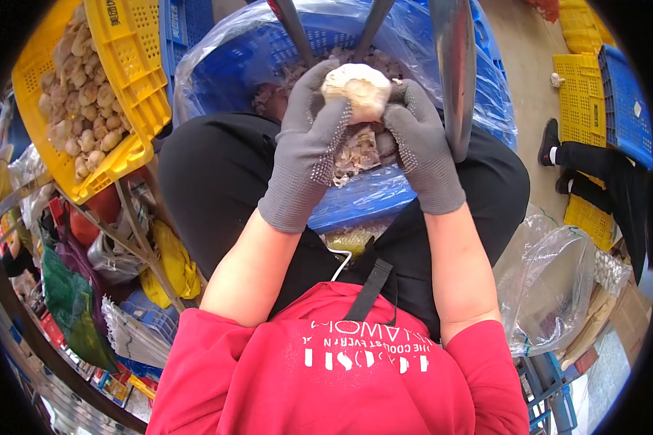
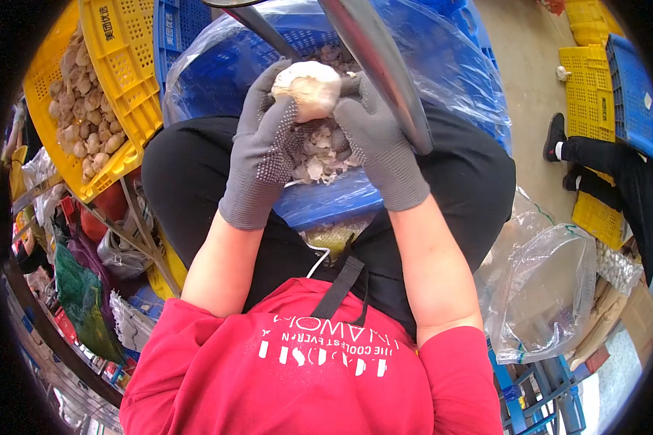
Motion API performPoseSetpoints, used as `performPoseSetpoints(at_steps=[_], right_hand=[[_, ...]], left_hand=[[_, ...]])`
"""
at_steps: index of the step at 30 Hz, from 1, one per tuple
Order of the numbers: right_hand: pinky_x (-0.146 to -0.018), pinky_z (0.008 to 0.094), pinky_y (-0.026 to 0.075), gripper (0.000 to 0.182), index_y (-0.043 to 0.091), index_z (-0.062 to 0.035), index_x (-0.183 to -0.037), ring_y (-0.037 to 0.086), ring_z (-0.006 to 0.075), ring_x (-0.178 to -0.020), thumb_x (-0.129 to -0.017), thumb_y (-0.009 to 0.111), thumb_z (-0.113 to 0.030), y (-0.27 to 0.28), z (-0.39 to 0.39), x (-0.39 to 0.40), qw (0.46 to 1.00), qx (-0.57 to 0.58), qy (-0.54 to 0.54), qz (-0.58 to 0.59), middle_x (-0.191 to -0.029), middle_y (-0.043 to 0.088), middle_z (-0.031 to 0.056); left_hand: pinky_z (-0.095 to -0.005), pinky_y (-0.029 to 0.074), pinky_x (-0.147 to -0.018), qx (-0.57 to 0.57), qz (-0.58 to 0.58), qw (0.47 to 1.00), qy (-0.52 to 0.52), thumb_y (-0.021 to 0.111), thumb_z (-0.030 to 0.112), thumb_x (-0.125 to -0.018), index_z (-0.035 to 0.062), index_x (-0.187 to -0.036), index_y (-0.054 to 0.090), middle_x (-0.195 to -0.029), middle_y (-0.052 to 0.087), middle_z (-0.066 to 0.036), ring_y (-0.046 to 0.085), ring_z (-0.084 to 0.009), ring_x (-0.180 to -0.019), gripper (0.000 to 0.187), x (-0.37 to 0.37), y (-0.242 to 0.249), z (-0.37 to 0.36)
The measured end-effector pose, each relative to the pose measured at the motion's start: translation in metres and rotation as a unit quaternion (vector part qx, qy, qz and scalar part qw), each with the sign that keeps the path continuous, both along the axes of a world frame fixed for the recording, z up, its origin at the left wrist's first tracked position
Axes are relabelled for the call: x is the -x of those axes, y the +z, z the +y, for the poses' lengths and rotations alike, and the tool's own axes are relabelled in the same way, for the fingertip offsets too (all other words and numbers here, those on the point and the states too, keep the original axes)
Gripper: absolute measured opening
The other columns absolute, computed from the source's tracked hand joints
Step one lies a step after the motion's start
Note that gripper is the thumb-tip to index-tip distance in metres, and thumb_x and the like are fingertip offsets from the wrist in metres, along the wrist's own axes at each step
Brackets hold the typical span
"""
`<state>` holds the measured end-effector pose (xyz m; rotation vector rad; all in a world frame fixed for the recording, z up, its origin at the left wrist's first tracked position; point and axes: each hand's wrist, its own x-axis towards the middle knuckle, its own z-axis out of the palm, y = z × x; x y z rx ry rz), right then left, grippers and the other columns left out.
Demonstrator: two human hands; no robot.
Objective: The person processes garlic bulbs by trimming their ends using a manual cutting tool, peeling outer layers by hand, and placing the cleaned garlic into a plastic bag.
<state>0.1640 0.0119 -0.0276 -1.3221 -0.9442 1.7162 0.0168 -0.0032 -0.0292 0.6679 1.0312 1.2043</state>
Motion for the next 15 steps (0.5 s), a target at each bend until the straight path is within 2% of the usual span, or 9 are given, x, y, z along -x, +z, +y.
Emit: performPoseSetpoints(at_steps=[3,4,6,7,9,12,13,14,15], right_hand=[[-0.051,0.0178,0.043,0.018,0.054,-0.0034,-0.106,0.052,0.0051,-0.057,-0.092,0.049,-0.014,-0.0002,-0.0002,0.0013,0.999,-0.029,-0.021,-0.018,-0.079,0.057,0.0026],[-0.053,0.0179,0.044,0.019,0.054,-0.003,-0.107,0.053,0.0052,-0.059,-0.092,0.048,-0.013,0.0009,0.0004,0.0018,0.999,-0.016,-0.027,0.009,-0.079,0.057,0.0025],[-0.054,0.0179,0.045,0.019,0.054,-0.0026,-0.108,0.053,0.0053,-0.061,-0.093,0.048,-0.013,0.0031,0.0008,0.0034,0.999,-0.004,-0.032,0.038,-0.079,0.057,0.0025],[-0.055,0.0184,0.045,0.02,0.054,-0.0022,-0.108,0.053,0.0057,-0.062,-0.092,0.048,-0.012,0.0046,0.0003,0.004,0.999,0.004,-0.03,0.038,-0.08,0.057,0.0027],[-0.056,0.0188,0.045,0.02,0.054,-0.0019,-0.108,0.054,0.0061,-0.063,-0.092,0.048,-0.012,0.0071,-0.0001,0.0043,0.999,0.013,-0.029,0.038,-0.082,0.058,0.0028],[-0.057,0.0193,0.047,0.02,0.054,-0.0018,-0.108,0.055,0.0065,-0.065,-0.09,0.051,-0.01,0.0071,-0.0003,0.0041,1.0,-0.019,-0.004,-0.017,-0.085,0.058,0.003],[-0.06,0.0195,0.047,0.02,0.054,-0.0018,-0.108,0.056,0.0065,-0.068,-0.09,0.053,-0.01,0.0034,-0.0013,0.0045,0.996,-0.077,-0.011,-0.032,-0.086,0.058,0.0029],[-0.063,0.0196,0.048,0.02,0.054,-0.0018,-0.107,0.056,0.0064,-0.071,-0.089,0.054,-0.009,0.0013,-0.0022,0.0048,0.99,-0.135,-0.019,-0.047,-0.088,0.057,0.0029],[-0.063,0.0196,0.048,0.02,0.054,-0.0018,-0.107,0.056,0.0064,-0.071,-0.089,0.054,-0.009,0.0014,-0.0026,0.0038,0.99,-0.135,-0.019,-0.046,-0.088,0.057,0.0029]], left_hand=[[-0.0319,0.047,-0.098,0.004,-0.003,1.0,-0.009,0.048,0.011,-0.095,0.0014,-0.137,0.037,-0.129,0.048,-0.015,0.053,-0.0215,-0.116,0.044,-0.0002,0.0104,-0.0011],[-0.0319,0.047,-0.098,0.002,-0.004,1.0,-0.009,0.048,0.011,-0.095,0.0014,-0.137,0.037,-0.129,0.048,-0.015,0.053,-0.0215,-0.116,0.044,0.0008,0.0073,-0.0008],[-0.0313,0.046,-0.097,-0.049,0.101,0.993,-0.021,0.051,0.013,-0.094,0.0025,-0.137,0.036,-0.13,0.046,-0.013,0.052,-0.0202,-0.116,0.047,0.0043,0.0012,0.0003],[-0.0313,0.046,-0.097,-0.049,0.102,0.993,-0.02,0.051,0.013,-0.094,0.0025,-0.137,0.036,-0.13,0.046,-0.013,0.052,-0.0202,-0.116,0.047,0.0038,0.0026,0.0002],[-0.0262,0.044,-0.094,-0.047,0.124,0.991,-0.012,0.059,0.011,-0.089,0.0055,-0.131,0.039,-0.119,0.052,-0.011,0.053,-0.015,-0.109,0.046,-0.0001,0.008,-0.0009],[-0.026,0.044,-0.093,-0.088,0.131,0.987,-0.004,0.062,0.011,-0.087,0.0054,-0.131,0.039,-0.118,0.052,-0.01,0.052,-0.0149,-0.109,0.049,-0.0014,0.0007,0.0011],[-0.026,0.044,-0.093,-0.089,0.132,0.987,-0.005,0.062,0.011,-0.087,0.0054,-0.131,0.039,-0.118,0.052,-0.01,0.052,-0.0149,-0.109,0.049,-0.0013,0.0018,0.0013],[-0.0263,0.044,-0.094,-0.057,0.11,0.992,-0.017,0.062,0.012,-0.088,0.0049,-0.131,0.04,-0.118,0.052,-0.01,0.053,-0.0152,-0.109,0.049,-0.0011,0.0043,0.0015],[-0.0266,0.044,-0.094,-0.025,0.088,0.995,-0.029,0.061,0.013,-0.088,0.0044,-0.131,0.04,-0.118,0.051,-0.01,0.053,-0.0156,-0.109,0.048,-0.0009,0.0065,0.0013]])
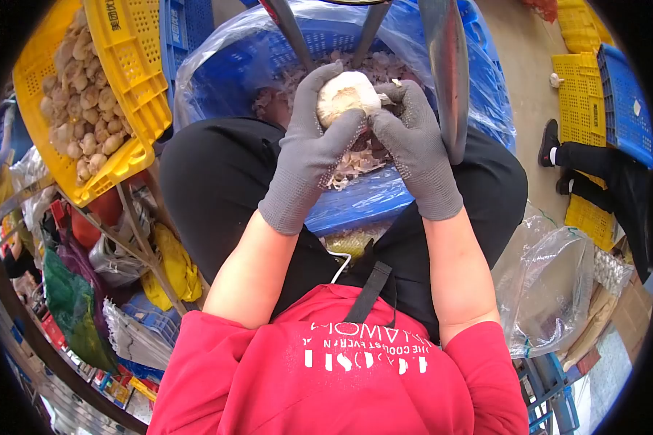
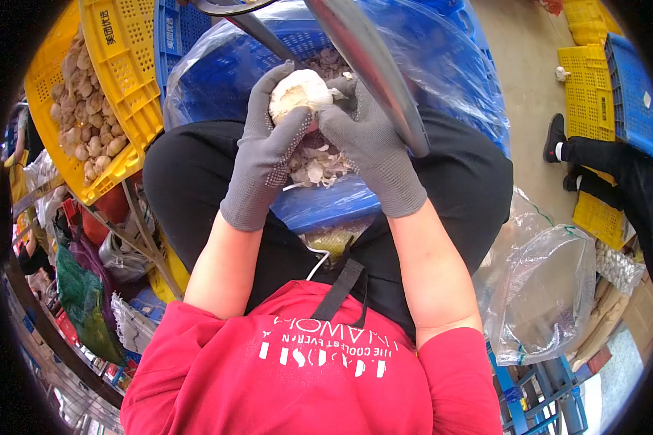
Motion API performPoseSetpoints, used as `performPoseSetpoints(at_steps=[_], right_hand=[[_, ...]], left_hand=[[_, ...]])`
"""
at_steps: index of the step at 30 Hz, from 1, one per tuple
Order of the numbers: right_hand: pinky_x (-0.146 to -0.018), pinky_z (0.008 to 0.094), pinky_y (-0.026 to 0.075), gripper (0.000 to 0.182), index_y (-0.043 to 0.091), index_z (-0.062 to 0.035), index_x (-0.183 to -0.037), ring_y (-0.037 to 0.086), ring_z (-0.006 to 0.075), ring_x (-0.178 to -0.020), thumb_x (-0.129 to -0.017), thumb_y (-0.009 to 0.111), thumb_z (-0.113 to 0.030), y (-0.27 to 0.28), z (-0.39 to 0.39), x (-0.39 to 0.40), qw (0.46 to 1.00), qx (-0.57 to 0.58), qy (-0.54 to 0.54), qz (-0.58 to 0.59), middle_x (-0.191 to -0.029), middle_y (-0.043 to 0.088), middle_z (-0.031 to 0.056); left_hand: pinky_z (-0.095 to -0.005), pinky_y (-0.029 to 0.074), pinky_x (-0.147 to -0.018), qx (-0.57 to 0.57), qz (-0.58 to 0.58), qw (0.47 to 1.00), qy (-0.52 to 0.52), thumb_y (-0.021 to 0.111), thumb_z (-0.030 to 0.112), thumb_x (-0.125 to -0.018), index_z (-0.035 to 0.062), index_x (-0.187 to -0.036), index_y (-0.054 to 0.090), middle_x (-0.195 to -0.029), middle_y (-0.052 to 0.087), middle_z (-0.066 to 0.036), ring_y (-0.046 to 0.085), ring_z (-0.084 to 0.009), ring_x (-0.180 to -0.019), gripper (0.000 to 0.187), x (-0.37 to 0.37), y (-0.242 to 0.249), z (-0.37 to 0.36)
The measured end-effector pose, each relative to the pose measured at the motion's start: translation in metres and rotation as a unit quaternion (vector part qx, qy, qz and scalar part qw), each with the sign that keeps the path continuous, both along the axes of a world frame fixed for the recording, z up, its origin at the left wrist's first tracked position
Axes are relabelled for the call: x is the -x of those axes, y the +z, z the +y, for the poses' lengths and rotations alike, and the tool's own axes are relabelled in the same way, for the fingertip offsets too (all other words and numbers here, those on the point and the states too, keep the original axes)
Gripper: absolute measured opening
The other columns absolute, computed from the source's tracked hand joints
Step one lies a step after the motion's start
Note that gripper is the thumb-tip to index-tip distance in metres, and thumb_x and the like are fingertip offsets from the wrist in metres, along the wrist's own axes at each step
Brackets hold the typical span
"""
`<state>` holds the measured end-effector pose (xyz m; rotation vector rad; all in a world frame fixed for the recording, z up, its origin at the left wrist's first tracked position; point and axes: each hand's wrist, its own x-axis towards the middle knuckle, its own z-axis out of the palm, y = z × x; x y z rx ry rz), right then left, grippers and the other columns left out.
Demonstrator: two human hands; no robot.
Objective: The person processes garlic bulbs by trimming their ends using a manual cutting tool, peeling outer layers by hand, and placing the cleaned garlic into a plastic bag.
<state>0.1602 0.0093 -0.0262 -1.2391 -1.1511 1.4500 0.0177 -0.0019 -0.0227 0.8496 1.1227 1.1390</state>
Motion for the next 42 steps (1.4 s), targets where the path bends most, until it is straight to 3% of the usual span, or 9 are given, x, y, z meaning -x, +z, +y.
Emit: performPoseSetpoints(at_steps=[7,12,16,18,21,24,30,41,42], right_hand=[[-0.074,0.0191,0.045,0.015,0.055,-0.0025,-0.102,0.052,0.0053,-0.083,-0.088,0.055,-0.006,0.014,0.001,0.002,0.995,0.083,0.008,0.046,-0.092,0.056,0.0017],[-0.071,0.0196,0.045,0.013,0.054,-0.0029,-0.099,0.051,0.0043,-0.079,-0.086,0.055,-0.003,0.007,0.0,0.002,1.0,-0.021,0.009,0.006,-0.089,0.055,0.0011],[-0.075,0.0233,0.046,0.017,0.054,-0.0008,-0.099,0.053,0.0083,-0.084,-0.084,0.058,-0.006,0.007,-0.001,0.002,0.998,-0.025,0.011,-0.053,-0.091,0.056,0.0032],[-0.073,0.0198,0.044,0.012,0.052,-0.0039,-0.094,0.049,0.0051,-0.081,-0.084,0.057,-0.002,0.009,-0.001,0.002,0.996,-0.039,-0.002,-0.078,-0.087,0.052,0.0],[-0.073,0.0205,0.043,0.013,0.052,-0.0041,-0.095,0.049,0.0058,-0.083,-0.083,0.057,-0.002,0.009,-0.002,0.0,0.999,-0.02,-0.005,-0.042,-0.089,0.052,0.001],[-0.073,0.0205,0.043,0.012,0.052,-0.0045,-0.095,0.048,0.0062,-0.083,-0.083,0.057,-0.003,0.012,-0.001,0.003,0.999,0.007,-0.026,0.022,-0.09,0.051,0.001],[-0.072,0.0205,0.042,0.013,0.052,-0.0055,-0.096,0.045,0.0057,-0.08,-0.084,0.054,-0.001,0.005,-0.002,-0.001,0.995,-0.047,0.013,-0.087,-0.088,0.048,-0.001],[-0.067,0.0202,0.048,0.016,0.052,-0.0019,-0.101,0.054,0.0055,-0.077,-0.087,0.054,-0.007,0.011,0.0,-0.001,0.999,0.011,0.03,0.024,-0.088,0.056,0.002],[-0.072,0.0248,0.048,0.021,0.055,-0.0009,-0.096,0.055,0.0089,-0.081,-0.083,0.063,-0.015,0.01,0.0,-0.003,0.997,0.062,0.032,0.045,-0.085,0.055,0.0037]], left_hand=[[-0.0276,0.043,-0.096,0.099,-0.089,0.991,-0.004,0.047,0.023,-0.099,0.0011,-0.132,0.039,-0.123,0.049,-0.011,0.053,-0.017,-0.109,0.041,0.001,0.001,-0.002],[-0.0277,0.042,-0.097,-0.183,0.178,0.967,-0.013,0.036,0.018,-0.103,-0.002,-0.131,0.041,-0.129,0.046,-0.014,0.05,-0.0191,-0.116,0.035,0.001,-0.013,-0.002],[-0.0283,0.041,-0.099,-0.132,0.065,0.989,-0.012,0.038,0.017,-0.102,-0.0029,-0.13,0.042,-0.131,0.044,-0.015,0.049,-0.0208,-0.118,0.034,-0.001,-0.012,-0.006],[-0.0358,0.05,-0.095,-0.288,0.27,0.918,-0.043,0.058,-0.002,-0.088,0.0005,-0.128,0.045,-0.134,0.042,-0.023,0.054,-0.0357,-0.114,0.042,0.003,-0.014,-0.003],[-0.0347,0.047,-0.098,-0.321,0.357,0.874,-0.075,0.06,-0.003,-0.087,-0.0006,-0.129,0.045,-0.134,0.042,-0.021,0.052,-0.0316,-0.118,0.044,0.006,-0.005,-0.004],[-0.0323,0.044,-0.1,-0.16,0.187,0.968,-0.041,0.063,-0.002,-0.085,0.0005,-0.134,0.04,-0.133,0.042,-0.017,0.05,-0.0244,-0.12,0.054,0.0,-0.002,-0.006],[-0.0305,0.04,-0.101,-0.132,0.167,0.976,-0.051,0.069,0.005,-0.079,0.004,-0.141,0.032,-0.129,0.045,-0.012,0.047,-0.0191,-0.118,0.072,0.003,-0.002,-0.006],[-0.0307,0.041,-0.099,-0.113,0.138,0.983,-0.045,0.074,0.005,-0.073,0.0022,-0.13,0.044,-0.126,0.048,-0.011,0.049,-0.0204,-0.116,0.065,0.012,0.007,-0.004],[-0.0315,0.041,-0.098,-0.145,0.175,0.972,-0.06,0.075,0.005,-0.072,0.0027,-0.128,0.046,-0.126,0.048,-0.012,0.05,-0.0221,-0.116,0.063,0.014,0.005,-0.004]])
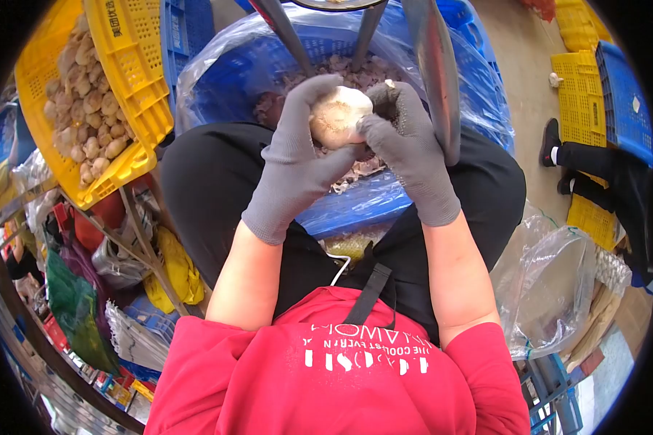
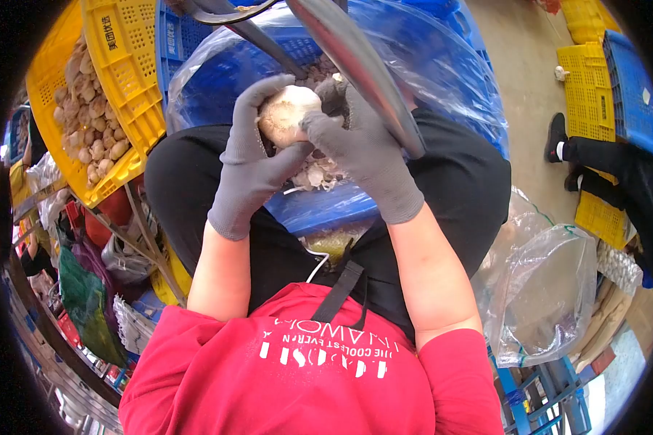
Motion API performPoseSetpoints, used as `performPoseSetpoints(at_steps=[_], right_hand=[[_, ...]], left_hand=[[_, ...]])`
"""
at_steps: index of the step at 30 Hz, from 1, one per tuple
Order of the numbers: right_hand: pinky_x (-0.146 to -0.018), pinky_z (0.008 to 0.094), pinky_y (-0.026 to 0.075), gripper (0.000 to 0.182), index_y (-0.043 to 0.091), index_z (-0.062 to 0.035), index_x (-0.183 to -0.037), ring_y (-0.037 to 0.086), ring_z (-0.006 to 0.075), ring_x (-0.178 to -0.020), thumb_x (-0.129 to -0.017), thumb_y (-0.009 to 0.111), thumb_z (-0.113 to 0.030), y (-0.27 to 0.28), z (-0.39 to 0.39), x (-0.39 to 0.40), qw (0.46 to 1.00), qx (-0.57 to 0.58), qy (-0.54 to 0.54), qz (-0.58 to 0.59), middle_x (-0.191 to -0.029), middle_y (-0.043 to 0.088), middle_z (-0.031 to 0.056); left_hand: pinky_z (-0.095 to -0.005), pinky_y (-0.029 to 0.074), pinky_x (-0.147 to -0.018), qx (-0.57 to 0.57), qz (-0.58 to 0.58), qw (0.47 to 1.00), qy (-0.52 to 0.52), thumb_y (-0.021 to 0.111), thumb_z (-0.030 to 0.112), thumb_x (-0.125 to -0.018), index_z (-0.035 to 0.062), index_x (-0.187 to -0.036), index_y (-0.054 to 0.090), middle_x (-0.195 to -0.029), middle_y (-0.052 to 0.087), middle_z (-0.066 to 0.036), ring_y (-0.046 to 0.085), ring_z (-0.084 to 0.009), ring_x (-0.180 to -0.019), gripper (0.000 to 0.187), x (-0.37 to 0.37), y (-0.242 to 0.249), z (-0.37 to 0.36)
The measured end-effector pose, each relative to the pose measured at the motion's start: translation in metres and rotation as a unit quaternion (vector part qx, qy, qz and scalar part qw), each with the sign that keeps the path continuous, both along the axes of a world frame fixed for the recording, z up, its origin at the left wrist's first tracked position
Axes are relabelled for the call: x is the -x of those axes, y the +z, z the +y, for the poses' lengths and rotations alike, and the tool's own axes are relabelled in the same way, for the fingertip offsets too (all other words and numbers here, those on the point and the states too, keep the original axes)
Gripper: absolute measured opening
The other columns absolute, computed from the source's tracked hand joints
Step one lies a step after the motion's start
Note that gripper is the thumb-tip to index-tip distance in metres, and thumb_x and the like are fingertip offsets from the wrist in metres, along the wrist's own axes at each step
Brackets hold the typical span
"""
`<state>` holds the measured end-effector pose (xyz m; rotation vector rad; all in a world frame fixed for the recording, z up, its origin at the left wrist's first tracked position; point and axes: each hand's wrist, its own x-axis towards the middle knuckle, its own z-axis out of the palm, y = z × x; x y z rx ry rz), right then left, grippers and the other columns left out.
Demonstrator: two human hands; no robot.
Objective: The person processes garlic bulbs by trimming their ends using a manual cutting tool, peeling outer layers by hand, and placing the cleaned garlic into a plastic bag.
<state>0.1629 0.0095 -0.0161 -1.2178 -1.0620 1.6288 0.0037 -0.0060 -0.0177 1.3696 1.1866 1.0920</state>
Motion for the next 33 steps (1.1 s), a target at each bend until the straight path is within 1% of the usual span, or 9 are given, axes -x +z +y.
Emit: performPoseSetpoints(at_steps=[4,11,13,16,20,22,24,26,33], right_hand=[[-0.065,0.0207,0.048,0.017,0.054,-0.0006,-0.098,0.056,0.0064,-0.075,-0.084,0.059,-0.008,-0.01,0.0,-0.005,0.988,-0.083,0.04,-0.127,-0.085,0.059,0.0048],[-0.062,0.0212,0.049,0.012,0.054,0.0,-0.094,0.057,0.0064,-0.071,-0.084,0.057,-0.006,-0.008,-0.001,-0.006,0.996,-0.028,0.041,-0.081,-0.081,0.058,0.0039],[-0.061,0.021,0.05,0.011,0.054,0.0002,-0.093,0.057,0.0062,-0.071,-0.084,0.057,-0.006,-0.01,-0.001,-0.006,0.996,-0.025,0.037,-0.071,-0.08,0.058,0.0036],[-0.059,0.0207,0.051,0.01,0.054,0.0001,-0.093,0.059,0.0065,-0.072,-0.086,0.055,-0.006,-0.01,-0.002,-0.003,0.997,-0.028,0.018,-0.073,-0.082,0.059,0.0039],[-0.063,0.0215,0.051,0.012,0.055,-0.0005,-0.096,0.059,0.0073,-0.073,-0.086,0.056,-0.006,0.001,-0.003,0.0,0.999,0.031,-0.007,0.025,-0.084,0.059,0.0041],[-0.065,0.0219,0.051,0.013,0.055,-0.0007,-0.098,0.059,0.0077,-0.073,-0.086,0.057,-0.007,0.001,-0.002,0.002,0.997,0.04,-0.022,0.065,-0.085,0.059,0.0039],[-0.068,0.0226,0.049,0.016,0.055,0.0,-0.1,0.058,0.0084,-0.074,-0.086,0.058,-0.007,-0.004,-0.002,0.004,0.987,-0.131,-0.025,-0.093,-0.085,0.059,0.004],[-0.068,0.0226,0.048,0.016,0.055,0.0,-0.099,0.058,0.0084,-0.073,-0.085,0.058,-0.006,-0.007,-0.002,0.0,0.988,-0.117,-0.005,-0.101,-0.084,0.059,0.0042],[-0.066,0.0211,0.046,0.007,0.054,-0.0006,-0.087,0.055,0.0062,-0.072,-0.082,0.057,-0.005,-0.004,-0.003,-0.005,0.993,-0.046,0.031,-0.101,-0.08,0.059,0.0027]], left_hand=[[-0.0313,0.041,-0.1,-0.137,0.197,0.97,-0.043,0.073,0.0,-0.07,0.0044,-0.126,0.049,-0.125,0.051,-0.01,0.05,-0.0211,-0.117,0.061,0.008,0.0,0.003],[-0.0328,0.044,-0.095,-0.107,0.167,0.979,-0.054,0.076,0.004,-0.071,0.0048,-0.125,0.048,-0.119,0.052,-0.013,0.054,-0.0252,-0.11,0.061,0.011,0.004,0.002],[-0.0294,0.045,-0.093,0.061,-0.008,0.998,-0.027,0.075,0.006,-0.073,0.004,-0.125,0.047,-0.116,0.053,-0.01,0.053,-0.0182,-0.109,0.059,0.008,0.011,-0.002],[-0.0272,0.045,-0.091,0.073,-0.059,0.995,-0.024,0.075,0.009,-0.074,0.0035,-0.127,0.046,-0.115,0.053,-0.008,0.051,-0.0131,-0.108,0.06,0.006,0.01,-0.003],[-0.0277,0.045,-0.092,0.113,-0.075,0.991,0.008,0.076,0.011,-0.074,0.0034,-0.127,0.047,-0.115,0.053,-0.009,0.052,-0.0151,-0.108,0.061,0.006,0.012,-0.001],[-0.0286,0.045,-0.093,0.034,0.044,0.998,0.004,0.077,0.012,-0.073,0.0031,-0.125,0.049,-0.117,0.055,-0.011,0.054,-0.0178,-0.108,0.06,0.011,0.005,0.001],[-0.0292,0.045,-0.093,-0.031,0.089,0.996,0.0,0.077,0.012,-0.073,0.0029,-0.125,0.05,-0.117,0.056,-0.012,0.056,-0.0193,-0.107,0.06,0.011,0.002,0.004],[-0.0298,0.046,-0.093,-0.095,0.133,0.986,-0.004,0.078,0.013,-0.072,0.0028,-0.125,0.051,-0.118,0.056,-0.012,0.057,-0.0208,-0.107,0.06,0.01,0.002,0.004],[-0.0296,0.046,-0.092,0.015,0.034,0.999,-0.006,0.08,0.01,-0.07,0.001,-0.124,0.052,-0.115,0.059,-0.01,0.058,-0.0175,-0.105,0.061,0.011,0.005,0.001]])
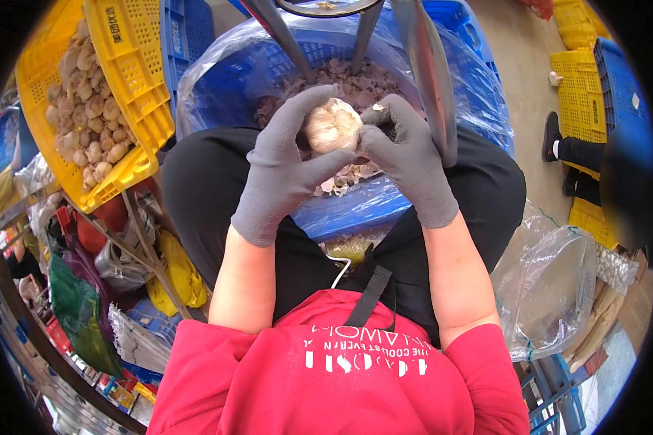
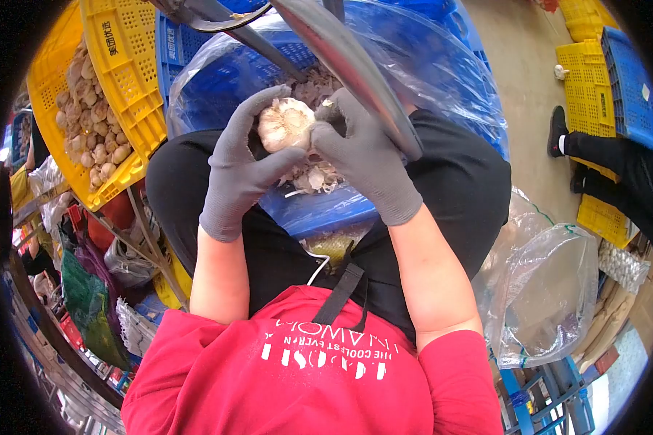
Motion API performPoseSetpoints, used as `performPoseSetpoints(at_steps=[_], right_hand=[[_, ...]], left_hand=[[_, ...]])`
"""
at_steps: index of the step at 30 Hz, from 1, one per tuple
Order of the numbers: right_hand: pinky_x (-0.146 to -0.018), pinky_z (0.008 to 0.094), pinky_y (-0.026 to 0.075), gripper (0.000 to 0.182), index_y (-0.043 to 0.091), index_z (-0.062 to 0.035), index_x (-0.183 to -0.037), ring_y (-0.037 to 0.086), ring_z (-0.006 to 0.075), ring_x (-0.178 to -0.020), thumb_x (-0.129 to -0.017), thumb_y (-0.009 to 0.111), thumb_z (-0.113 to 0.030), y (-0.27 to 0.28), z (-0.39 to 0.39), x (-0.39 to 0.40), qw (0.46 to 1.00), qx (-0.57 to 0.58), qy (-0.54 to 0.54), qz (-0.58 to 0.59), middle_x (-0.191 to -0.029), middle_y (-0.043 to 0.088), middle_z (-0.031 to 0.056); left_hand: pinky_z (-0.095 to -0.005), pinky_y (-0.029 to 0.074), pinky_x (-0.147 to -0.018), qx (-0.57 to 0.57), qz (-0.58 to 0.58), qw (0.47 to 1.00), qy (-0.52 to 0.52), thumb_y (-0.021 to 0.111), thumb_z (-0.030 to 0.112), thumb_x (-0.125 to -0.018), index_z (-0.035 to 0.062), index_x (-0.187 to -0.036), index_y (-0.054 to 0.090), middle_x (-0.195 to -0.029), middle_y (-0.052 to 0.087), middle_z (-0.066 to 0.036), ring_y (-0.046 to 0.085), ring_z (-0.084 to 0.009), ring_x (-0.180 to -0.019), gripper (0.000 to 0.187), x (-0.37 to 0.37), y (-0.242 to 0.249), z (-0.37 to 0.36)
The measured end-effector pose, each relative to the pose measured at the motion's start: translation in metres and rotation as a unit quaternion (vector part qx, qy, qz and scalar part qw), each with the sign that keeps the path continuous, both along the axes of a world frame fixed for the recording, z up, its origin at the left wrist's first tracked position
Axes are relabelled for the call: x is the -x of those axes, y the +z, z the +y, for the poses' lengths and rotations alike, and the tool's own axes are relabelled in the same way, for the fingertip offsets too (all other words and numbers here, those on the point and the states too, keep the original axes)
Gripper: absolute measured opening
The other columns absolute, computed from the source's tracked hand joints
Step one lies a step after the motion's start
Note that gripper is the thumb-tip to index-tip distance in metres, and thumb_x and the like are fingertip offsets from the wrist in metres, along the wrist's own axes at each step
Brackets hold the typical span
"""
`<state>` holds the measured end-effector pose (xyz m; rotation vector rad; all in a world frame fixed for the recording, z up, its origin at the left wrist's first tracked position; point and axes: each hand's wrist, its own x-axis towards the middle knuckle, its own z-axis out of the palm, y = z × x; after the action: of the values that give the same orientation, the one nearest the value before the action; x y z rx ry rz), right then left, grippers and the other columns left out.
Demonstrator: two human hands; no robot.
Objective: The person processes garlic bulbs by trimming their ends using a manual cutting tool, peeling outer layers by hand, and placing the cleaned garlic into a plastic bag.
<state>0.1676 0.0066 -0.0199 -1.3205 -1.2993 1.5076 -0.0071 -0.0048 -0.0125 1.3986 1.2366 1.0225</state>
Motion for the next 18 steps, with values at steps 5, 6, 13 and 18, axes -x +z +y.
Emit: performPoseSetpoints(at_steps=[5,6,13,18], right_hand=[[-0.064,0.0204,0.045,0.006,0.055,-0.0011,-0.084,0.054,0.005,-0.072,-0.083,0.058,-0.006,-0.004,-0.001,0.0,1.0,0.003,-0.005,0.021,-0.079,0.058,0.0014],[-0.064,0.0203,0.044,0.006,0.055,-0.0014,-0.085,0.053,0.0046,-0.072,-0.083,0.058,-0.006,-0.007,-0.001,0.0,0.999,-0.007,-0.006,0.032,-0.08,0.057,0.001],[-0.064,0.0197,0.043,0.008,0.054,-0.0027,-0.09,0.05,0.0038,-0.072,-0.084,0.058,-0.007,0.001,-0.003,0.008,0.995,0.008,-0.042,0.095,-0.082,0.054,-0.0004],[-0.064,0.024,0.046,0.01,0.053,-0.0019,-0.088,0.053,0.0076,-0.071,-0.083,0.059,-0.007,-0.004,-0.005,0.011,0.999,-0.04,-0.025,0.011,-0.078,0.055,0.003]], left_hand=[[-0.0283,0.046,-0.09,0.023,-0.017,1.0,0.008,0.073,0.012,-0.077,-0.0003,-0.119,0.055,-0.111,0.06,-0.007,0.057,-0.0151,-0.103,0.047,-0.001,0.001,0.001],[-0.0281,0.046,-0.089,0.068,-0.085,0.994,0.032,0.067,0.015,-0.081,0.0004,-0.118,0.056,-0.11,0.061,-0.007,0.058,-0.0146,-0.102,0.042,-0.002,0.001,0.001],[-0.0254,0.046,-0.086,0.084,-0.196,0.971,0.104,0.049,0.017,-0.096,0.002,-0.116,0.058,-0.106,0.063,-0.007,0.059,-0.0118,-0.095,0.027,-0.011,-0.01,0.0],[-0.0284,0.048,-0.089,0.02,-0.132,0.985,0.109,0.049,0.011,-0.096,-0.0006,-0.112,0.058,-0.11,0.062,-0.01,0.061,-0.0172,-0.098,0.023,-0.012,-0.014,0.0]])
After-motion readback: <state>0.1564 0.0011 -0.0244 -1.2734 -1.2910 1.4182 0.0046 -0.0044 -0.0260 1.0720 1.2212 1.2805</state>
